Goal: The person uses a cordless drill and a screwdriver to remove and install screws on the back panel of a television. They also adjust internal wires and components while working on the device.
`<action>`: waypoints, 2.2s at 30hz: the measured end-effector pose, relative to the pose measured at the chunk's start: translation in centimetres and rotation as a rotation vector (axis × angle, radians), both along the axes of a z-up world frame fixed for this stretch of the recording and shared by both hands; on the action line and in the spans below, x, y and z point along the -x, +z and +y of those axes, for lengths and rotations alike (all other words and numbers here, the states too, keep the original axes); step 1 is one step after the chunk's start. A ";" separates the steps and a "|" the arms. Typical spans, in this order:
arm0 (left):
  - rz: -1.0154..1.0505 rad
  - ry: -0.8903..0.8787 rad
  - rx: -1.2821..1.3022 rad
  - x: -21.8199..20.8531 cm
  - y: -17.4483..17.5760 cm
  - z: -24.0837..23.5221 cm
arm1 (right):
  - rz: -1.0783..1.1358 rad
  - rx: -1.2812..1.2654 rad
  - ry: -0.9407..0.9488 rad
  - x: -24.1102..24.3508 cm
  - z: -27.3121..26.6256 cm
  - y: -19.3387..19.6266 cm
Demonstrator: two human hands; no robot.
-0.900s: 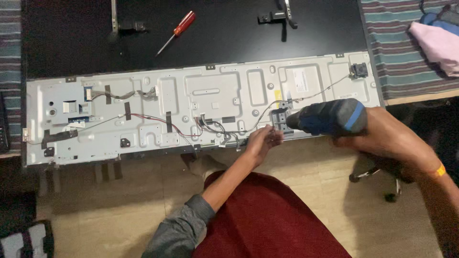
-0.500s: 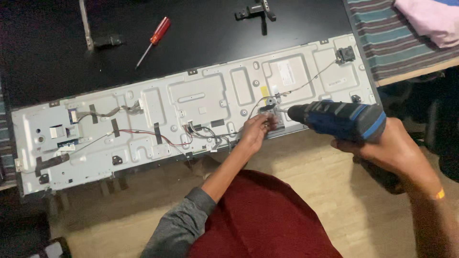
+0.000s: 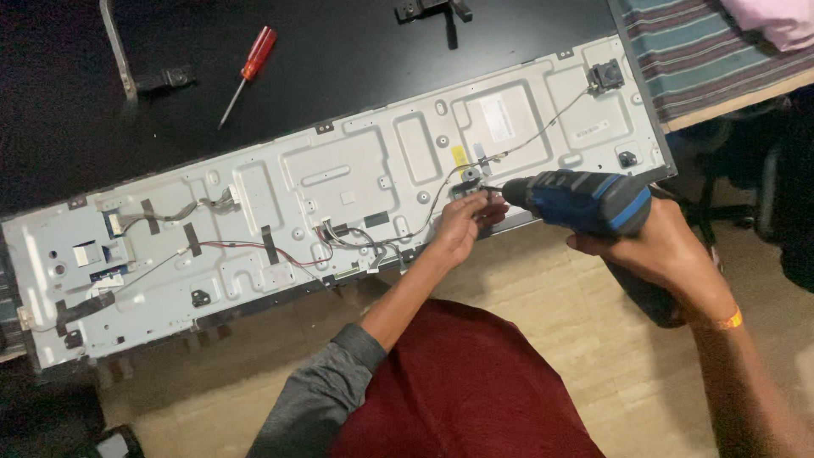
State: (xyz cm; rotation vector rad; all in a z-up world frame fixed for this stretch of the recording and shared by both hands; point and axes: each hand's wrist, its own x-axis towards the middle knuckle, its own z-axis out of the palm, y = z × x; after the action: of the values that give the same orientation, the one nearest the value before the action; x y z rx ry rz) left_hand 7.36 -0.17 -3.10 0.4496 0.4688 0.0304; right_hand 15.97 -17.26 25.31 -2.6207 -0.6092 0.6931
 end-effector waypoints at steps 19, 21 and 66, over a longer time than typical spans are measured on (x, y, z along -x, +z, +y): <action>-0.007 -0.036 -0.008 -0.8 -0.5 0.0 | 0.004 0.092 0.040 -0.5 0.5 0.5; -0.009 -0.029 0.000 -0.4 0.2 -0.1 | 0.067 0.292 0.010 -1.2 1.5 0.7; 0.090 -0.046 0.104 3.3 0.6 -3.3 | -0.011 0.076 0.109 0.5 -2.9 2.7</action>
State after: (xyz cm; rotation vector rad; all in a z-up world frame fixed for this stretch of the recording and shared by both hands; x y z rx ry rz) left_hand 4.02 -3.43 -2.50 0.3606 0.5458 -0.0588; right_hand 15.49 -20.16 27.97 -2.6780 -0.7483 0.7490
